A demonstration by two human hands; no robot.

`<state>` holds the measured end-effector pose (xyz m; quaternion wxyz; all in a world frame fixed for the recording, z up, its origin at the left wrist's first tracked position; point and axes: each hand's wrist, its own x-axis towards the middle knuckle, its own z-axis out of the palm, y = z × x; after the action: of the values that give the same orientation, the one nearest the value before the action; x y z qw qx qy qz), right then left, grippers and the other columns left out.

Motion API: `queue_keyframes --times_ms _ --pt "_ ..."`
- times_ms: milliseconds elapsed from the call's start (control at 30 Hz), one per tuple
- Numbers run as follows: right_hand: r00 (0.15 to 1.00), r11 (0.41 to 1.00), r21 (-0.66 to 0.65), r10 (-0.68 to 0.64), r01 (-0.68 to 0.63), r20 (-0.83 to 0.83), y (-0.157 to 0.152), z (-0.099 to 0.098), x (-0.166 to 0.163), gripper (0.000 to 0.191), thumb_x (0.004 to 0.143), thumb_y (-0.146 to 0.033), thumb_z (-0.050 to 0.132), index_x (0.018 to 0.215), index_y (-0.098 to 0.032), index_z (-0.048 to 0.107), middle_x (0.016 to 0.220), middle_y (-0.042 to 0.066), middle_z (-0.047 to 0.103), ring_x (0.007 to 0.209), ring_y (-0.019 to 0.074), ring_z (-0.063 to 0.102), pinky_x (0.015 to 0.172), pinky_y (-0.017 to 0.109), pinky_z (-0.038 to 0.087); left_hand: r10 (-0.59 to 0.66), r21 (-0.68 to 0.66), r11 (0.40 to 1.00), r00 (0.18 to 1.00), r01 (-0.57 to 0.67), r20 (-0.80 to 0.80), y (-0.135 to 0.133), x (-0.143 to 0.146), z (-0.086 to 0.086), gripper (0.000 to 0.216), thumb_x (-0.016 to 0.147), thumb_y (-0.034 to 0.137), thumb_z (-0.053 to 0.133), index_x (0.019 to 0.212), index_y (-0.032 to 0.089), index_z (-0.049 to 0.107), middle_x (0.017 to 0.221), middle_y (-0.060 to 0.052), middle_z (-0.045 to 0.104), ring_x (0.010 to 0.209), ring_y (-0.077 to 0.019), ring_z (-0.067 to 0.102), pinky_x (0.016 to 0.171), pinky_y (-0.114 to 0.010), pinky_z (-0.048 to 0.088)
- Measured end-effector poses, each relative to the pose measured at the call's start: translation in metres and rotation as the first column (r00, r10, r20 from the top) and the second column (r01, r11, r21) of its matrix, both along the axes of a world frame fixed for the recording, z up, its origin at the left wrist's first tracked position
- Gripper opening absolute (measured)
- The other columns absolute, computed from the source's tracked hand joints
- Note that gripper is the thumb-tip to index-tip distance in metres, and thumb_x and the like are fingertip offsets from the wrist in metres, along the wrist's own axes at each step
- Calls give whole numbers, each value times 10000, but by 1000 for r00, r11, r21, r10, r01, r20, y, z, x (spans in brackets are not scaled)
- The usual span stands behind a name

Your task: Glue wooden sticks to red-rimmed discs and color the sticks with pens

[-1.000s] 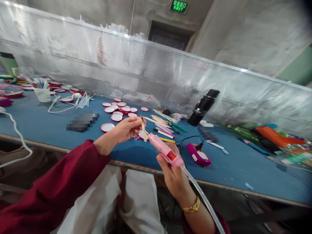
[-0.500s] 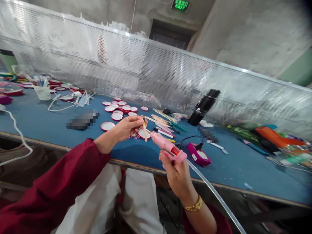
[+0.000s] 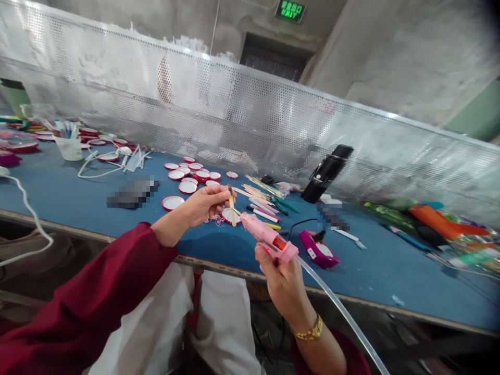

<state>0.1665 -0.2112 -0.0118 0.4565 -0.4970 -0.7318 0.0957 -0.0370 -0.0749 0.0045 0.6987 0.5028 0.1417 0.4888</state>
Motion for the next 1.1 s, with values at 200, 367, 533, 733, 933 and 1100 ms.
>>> queue_keyframes --times_ms 200,367,533,733,933,1100 --pt "1000 1000 4 15 -15 6 -2 -2 1 344 930 -457 450 828 -187 636 579 19 543 612 179 555 547 274 447 16 -33 999 1000 -16 27 0 0 1 212 726 266 772 856 109 719 714 -43 625 573 -33 513 485 -120 372" --pt "1000 1000 12 -1 1 12 -3 -1 1 340 925 -453 462 774 -195 623 550 13 518 595 176 545 540 273 439 19 -56 998 998 -15 63 1 0 1 207 733 252 766 867 104 711 717 -46 625 588 -40 527 483 -120 379" --pt "1000 1000 2 -4 4 14 -4 -2 2 337 922 -451 467 771 -195 626 547 11 522 584 174 540 529 269 432 8 -53 999 998 -4 70 2 -1 0 207 731 248 768 863 100 706 712 -43 621 579 -38 523 479 -116 385" --pt "1000 1000 -8 -15 15 24 -6 -2 1 346 921 -457 464 755 -197 621 543 8 522 554 165 513 520 266 420 24 -56 998 996 -19 91 4 -1 0 197 731 240 766 857 102 704 699 -35 619 569 -37 521 474 -115 388" --pt "999 999 -24 -32 33 37 -8 -2 1 336 924 -449 463 822 -180 635 544 0 519 549 156 500 528 259 413 13 -56 998 994 -7 107 5 -2 1 200 738 239 759 872 101 703 694 -34 619 566 -33 518 485 -115 393" --pt "998 998 -39 -50 52 34 -9 -3 1 348 929 -454 452 893 -163 640 566 0 528 544 151 490 527 257 407 8 -56 998 992 -1 127 6 -2 0 203 752 239 747 895 100 705 693 -31 610 570 -32 512 487 -112 393"
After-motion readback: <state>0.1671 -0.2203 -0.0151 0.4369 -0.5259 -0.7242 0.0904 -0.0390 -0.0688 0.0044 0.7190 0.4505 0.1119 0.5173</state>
